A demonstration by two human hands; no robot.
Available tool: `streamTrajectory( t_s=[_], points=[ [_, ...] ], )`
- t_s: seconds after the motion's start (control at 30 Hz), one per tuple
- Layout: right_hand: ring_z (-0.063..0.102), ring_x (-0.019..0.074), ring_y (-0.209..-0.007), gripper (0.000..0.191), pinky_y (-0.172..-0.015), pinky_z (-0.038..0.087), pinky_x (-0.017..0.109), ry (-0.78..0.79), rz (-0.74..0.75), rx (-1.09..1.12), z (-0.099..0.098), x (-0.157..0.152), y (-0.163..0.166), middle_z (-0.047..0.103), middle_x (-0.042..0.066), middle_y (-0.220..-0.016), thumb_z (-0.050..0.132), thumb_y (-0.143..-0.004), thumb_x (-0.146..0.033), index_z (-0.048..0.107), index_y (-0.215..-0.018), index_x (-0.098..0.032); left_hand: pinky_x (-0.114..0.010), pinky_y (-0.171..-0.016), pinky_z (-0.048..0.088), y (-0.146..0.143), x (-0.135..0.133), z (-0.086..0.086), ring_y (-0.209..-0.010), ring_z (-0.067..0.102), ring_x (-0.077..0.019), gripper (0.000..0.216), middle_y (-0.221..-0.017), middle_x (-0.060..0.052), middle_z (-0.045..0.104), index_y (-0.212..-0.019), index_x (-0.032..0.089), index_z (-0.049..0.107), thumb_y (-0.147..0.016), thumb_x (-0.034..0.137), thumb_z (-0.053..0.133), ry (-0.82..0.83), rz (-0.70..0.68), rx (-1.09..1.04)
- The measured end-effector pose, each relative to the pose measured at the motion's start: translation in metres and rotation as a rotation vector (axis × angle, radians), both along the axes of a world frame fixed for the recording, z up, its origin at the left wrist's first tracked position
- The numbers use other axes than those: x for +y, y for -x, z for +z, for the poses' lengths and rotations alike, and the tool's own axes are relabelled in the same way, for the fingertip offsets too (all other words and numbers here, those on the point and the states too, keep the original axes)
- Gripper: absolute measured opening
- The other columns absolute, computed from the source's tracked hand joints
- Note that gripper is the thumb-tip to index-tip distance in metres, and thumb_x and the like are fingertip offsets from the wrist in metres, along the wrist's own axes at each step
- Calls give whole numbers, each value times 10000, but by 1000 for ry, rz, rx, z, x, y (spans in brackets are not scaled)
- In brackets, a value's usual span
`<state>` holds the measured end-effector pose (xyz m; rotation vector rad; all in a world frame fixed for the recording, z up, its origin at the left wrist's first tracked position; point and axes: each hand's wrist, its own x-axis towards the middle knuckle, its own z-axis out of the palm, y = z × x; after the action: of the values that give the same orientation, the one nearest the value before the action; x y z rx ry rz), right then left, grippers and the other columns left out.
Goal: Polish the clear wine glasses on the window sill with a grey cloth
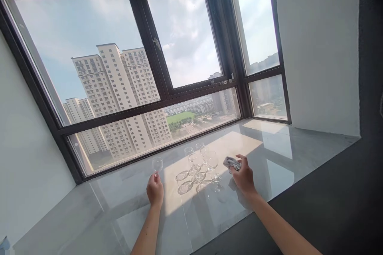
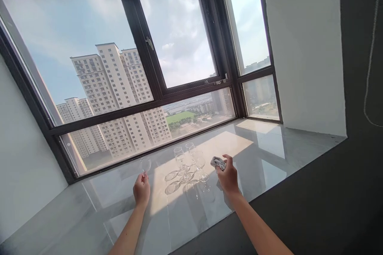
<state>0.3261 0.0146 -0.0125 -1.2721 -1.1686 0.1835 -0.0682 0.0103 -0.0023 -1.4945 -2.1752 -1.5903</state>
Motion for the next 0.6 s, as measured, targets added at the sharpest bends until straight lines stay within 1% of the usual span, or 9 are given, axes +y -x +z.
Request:
streamTrajectory(
  t_s=[0.1,0.17,0.23,0.3,0.37,0.4,0.47,0.53,0.6],
  points=[
    [686,247,-774,370,-654,522,327,-117,-33,-34,3,-11,5,700,105,-921,539,-816,-360,495,-1148,-203,-328,-842,499,-25,-6,4,-944,671,-212,267,-1087,-93,717,-1050,210,637,-967,334,416,-332,-131,244],
    [702,251,-873,367,-710,548,334,-252,-18,-102,3,-26,13,707,107,-967,543,-863,-331,475,-1203,-212,-343,-863,498,-47,-12,7,-947,662,-212,256,-1032,-87,717,-1081,201,640,-976,302,430,-436,-208,403],
    [701,233,-921,389,-739,561,324,-378,60,-208,2,-45,27,705,99,-993,548,-897,-268,439,-1268,-225,-341,-855,494,-69,-18,10,-921,652,-203,250,-970,-75,710,-1128,196,631,-981,242,434,-467,-298,525],
    [691,215,-951,375,-771,566,316,-485,157,-315,2,-66,45,694,102,-1034,523,-904,-165,440,-1262,-239,-325,-811,489,-89,-26,12,-847,635,-189,259,-903,-58,695,-1162,196,620,-977,189,438,-447,-381,618],
    [676,206,-938,439,-746,568,302,-539,295,-446,6,-85,64,689,97,-1023,470,-875,-71,439,-1279,-239,-316,-778,476,-103,-33,14,-804,618,-186,252,-864,-48,683,-1160,201,620,-964,167,465,-407,-449,697],
    [667,209,-930,490,-733,567,304,-543,359,-516,11,-92,72,690,95,-1015,449,-848,-34,438,-1294,-238,-317,-769,469,-107,-37,14,-789,612,-187,236,-840,-44,677,-1133,203,628,-955,160,480,-388,-479,733],
    [646,218,-905,578,-696,561,310,-509,440,-635,24,-100,86,691,83,-985,413,-795,16,440,-1314,-237,-327,-766,455,-112,-43,14,-760,602,-192,201,-788,-37,660,-1045,206,645,-933,137,493,-364,-535,801],
    [628,221,-872,612,-655,548,303,-453,472,-700,40,-102,93,682,70,-943,393,-767,38,448,-1313,-234,-331,-752,440,-114,-46,14,-724,583,-192,195,-729,-30,631,-923,205,643,-912,101,478,-371,-566,847],
    [617,214,-834,608,-628,536,290,-405,473,-706,54,-99,94,665,60,-912,389,-753,44,460,-1292,-229,-327,-740,426,-114,-46,14,-710,564,-191,205,-694,-26,606,-823,204,619,-904,86,473,-396,-561,873]
  ],
)
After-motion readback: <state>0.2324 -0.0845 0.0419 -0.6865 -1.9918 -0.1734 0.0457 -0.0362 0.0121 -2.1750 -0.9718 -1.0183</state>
